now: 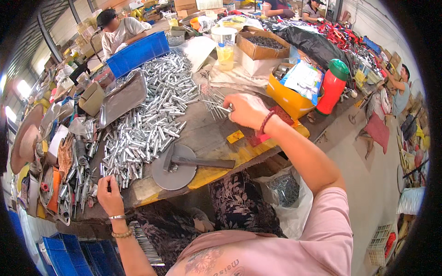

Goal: The person assembles small metal components by inserting metal pins into metal sleeves, hammering them on an anvil, and placing the assembled pieces into a slotted metal tray.

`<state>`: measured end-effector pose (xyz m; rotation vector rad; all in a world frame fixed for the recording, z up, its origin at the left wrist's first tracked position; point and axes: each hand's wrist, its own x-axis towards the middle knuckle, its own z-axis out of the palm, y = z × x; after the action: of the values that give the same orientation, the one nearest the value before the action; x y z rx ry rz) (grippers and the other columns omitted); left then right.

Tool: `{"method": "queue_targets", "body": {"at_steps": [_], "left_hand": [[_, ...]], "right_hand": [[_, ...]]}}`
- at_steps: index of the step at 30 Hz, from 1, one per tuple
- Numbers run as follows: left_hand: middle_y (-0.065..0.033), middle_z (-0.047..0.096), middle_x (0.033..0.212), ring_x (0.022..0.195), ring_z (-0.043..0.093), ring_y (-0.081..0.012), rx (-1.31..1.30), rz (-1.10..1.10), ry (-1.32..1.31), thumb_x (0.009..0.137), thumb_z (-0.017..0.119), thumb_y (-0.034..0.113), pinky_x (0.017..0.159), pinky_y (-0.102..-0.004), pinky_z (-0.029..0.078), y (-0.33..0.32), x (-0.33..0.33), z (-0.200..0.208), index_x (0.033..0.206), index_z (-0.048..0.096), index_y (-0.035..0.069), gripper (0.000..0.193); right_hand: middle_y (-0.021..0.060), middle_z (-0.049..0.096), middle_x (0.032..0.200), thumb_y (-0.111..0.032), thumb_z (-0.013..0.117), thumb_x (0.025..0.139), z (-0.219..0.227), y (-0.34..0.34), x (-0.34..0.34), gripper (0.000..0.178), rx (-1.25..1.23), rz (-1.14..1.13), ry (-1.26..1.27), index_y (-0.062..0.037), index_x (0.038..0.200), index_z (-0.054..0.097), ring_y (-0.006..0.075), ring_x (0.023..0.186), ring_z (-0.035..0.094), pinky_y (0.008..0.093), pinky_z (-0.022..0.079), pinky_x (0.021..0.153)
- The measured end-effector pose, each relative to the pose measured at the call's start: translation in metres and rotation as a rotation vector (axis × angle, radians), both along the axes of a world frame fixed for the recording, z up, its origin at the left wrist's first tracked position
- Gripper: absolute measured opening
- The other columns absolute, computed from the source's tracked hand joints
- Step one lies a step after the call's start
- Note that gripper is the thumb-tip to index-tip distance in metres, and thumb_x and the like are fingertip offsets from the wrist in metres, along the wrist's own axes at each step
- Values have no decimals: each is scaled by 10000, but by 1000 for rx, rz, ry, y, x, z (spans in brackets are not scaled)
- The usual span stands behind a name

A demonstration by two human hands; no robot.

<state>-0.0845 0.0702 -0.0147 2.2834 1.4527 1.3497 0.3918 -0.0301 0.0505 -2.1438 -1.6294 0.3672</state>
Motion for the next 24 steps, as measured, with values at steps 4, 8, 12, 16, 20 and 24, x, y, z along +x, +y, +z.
{"method": "queue_targets", "body": {"at_steps": [4, 8, 12, 16, 20, 24], "left_hand": [[-99, 642, 909, 803, 617, -262, -20, 4, 7, 1006, 662, 118, 752, -375, 495, 5, 3, -1, 968, 667, -14, 137], [-98, 637, 902, 796, 611, -252, -3, 30, 27, 1009, 658, 124, 751, -373, 493, 5, -4, -1, 971, 672, -13, 142], [-99, 624, 866, 758, 602, -264, 45, 37, 56, 996, 665, 123, 721, -380, 485, 0, -9, 5, 947, 680, 8, 126], [-122, 651, 875, 802, 636, -326, 86, 5, 24, 966, 692, 115, 744, -405, 507, 2, 6, 2, 924, 682, 19, 105], [-113, 658, 883, 823, 652, -326, 35, 30, -18, 963, 699, 119, 757, -408, 516, -3, 0, 3, 917, 685, 22, 109], [-114, 664, 885, 818, 655, -325, 2, 51, -6, 966, 704, 147, 757, -411, 520, -4, -1, 3, 923, 695, 27, 128]], "right_hand": [[155, 746, 1057, -172, 692, 805, 4, -19, 1, 307, 43, -3, -158, -119, 1105, 731, 384, 1055, 695, 484, 543, 892], [182, 733, 1098, -165, 682, 810, 8, -42, 23, 330, 159, -85, -225, -92, 1131, 711, 395, 1072, 693, 491, 542, 919], [179, 728, 1056, -108, 681, 770, -4, -55, 27, 328, 23, -21, -366, -50, 1093, 685, 390, 1034, 699, 491, 545, 877], [171, 735, 1021, -81, 681, 763, -16, -63, 28, 249, -12, -171, -463, -62, 1011, 698, 391, 1005, 706, 489, 547, 850], [198, 739, 1012, -106, 727, 776, 0, -60, 10, 196, -38, -110, -238, -48, 963, 718, 398, 1026, 706, 480, 552, 900], [183, 736, 1019, -120, 731, 787, 1, -50, -2, 192, -10, -70, -264, -57, 968, 720, 392, 1022, 706, 482, 550, 896]]}}
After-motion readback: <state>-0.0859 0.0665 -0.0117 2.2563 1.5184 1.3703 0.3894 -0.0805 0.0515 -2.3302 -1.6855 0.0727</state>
